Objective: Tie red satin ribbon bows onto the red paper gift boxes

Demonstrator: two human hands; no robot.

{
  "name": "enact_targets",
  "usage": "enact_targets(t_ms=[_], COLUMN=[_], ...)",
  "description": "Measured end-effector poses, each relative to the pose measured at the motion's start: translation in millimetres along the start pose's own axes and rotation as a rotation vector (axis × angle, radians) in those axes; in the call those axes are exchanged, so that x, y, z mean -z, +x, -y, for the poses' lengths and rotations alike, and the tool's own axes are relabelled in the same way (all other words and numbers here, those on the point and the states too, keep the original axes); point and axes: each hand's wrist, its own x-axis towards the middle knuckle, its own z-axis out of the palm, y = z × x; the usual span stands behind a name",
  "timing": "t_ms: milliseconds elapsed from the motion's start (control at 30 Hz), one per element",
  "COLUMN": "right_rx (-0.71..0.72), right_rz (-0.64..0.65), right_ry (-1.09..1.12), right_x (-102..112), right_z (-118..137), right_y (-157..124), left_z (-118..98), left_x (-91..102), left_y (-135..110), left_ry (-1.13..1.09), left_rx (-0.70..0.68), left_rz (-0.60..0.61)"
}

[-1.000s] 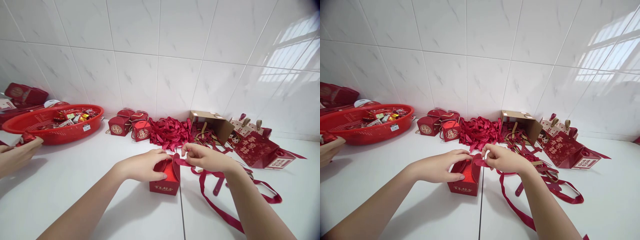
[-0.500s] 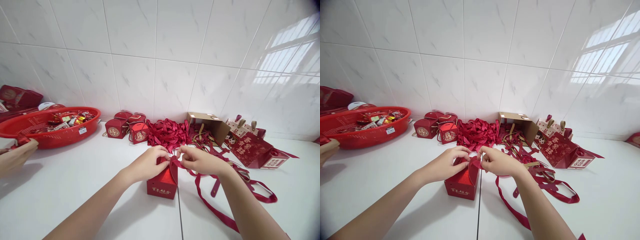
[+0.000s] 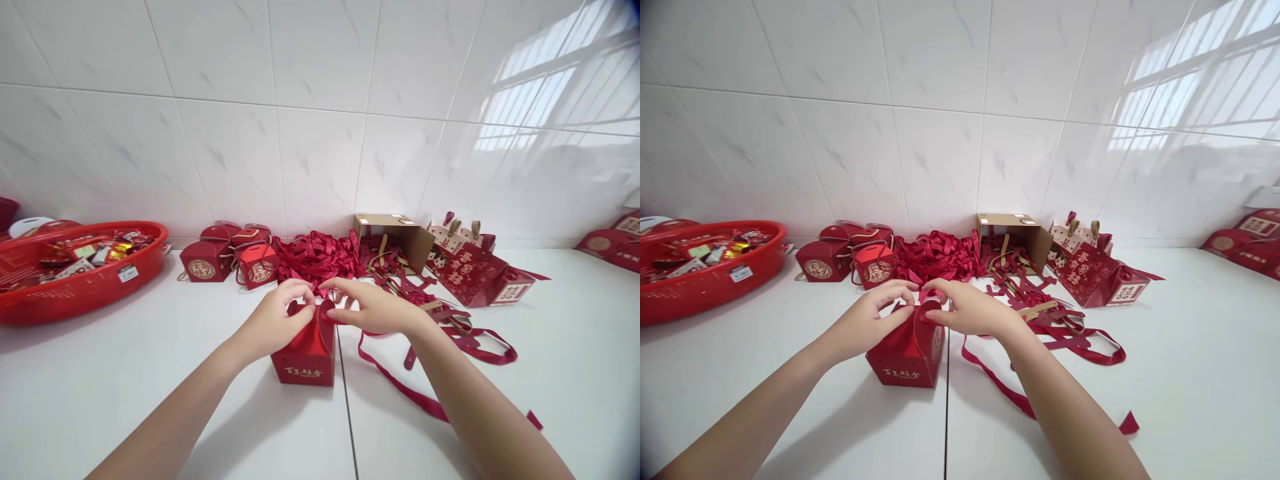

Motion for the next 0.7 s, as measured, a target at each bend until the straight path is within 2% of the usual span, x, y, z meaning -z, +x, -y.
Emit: enact_targets(t_ms=[133, 233, 300, 400, 467, 533, 600, 700], right_rx=[0.123, 0.192, 0.187, 0.179, 0.209, 0.264, 0.337, 0.459], right_rz=[-0.1, -0.074, -0.067, -0.19, -0.315, -0.475, -0.696, -1.012], right_ry=[0.108, 0.298, 0.42, 0.527, 0.579, 0.625, 0.66, 0.69], right_x=[-3.6, -4.3, -2.9, 3.6, 10.5, 17.9, 24.3, 31.5], right_z=[5.4, 12.4, 16.0, 21.6, 27.7, 35.9, 44.3, 52.2], right_y=[3.2, 4.8, 4.3, -2.4, -13.2, -29.1, -47.8, -72.2], left_z=[-9.3, -18.9, -24.6, -28.0, -24.8, -17.7, -9.4, -1.7], left_x=[5.9, 11.3, 15.3, 23.3, 29.4, 34.9, 38.4, 40.3], left_y=[-5.7, -12.8, -16.2, -19.2, -21.0, -23.3, -25.2, -25.5], left_ry=[-0.065, -0.094, -0.091, -0.025, 0.067, 0.193, 0.315, 0.376], left_rx=[0.0, -0.079, -0.117, -0.099, -0.02, 0.096, 0.208, 0.283], left_rz=[-0.141, -0.216, -0.265, -0.28, -0.188, -0.014, 0.145, 0.257])
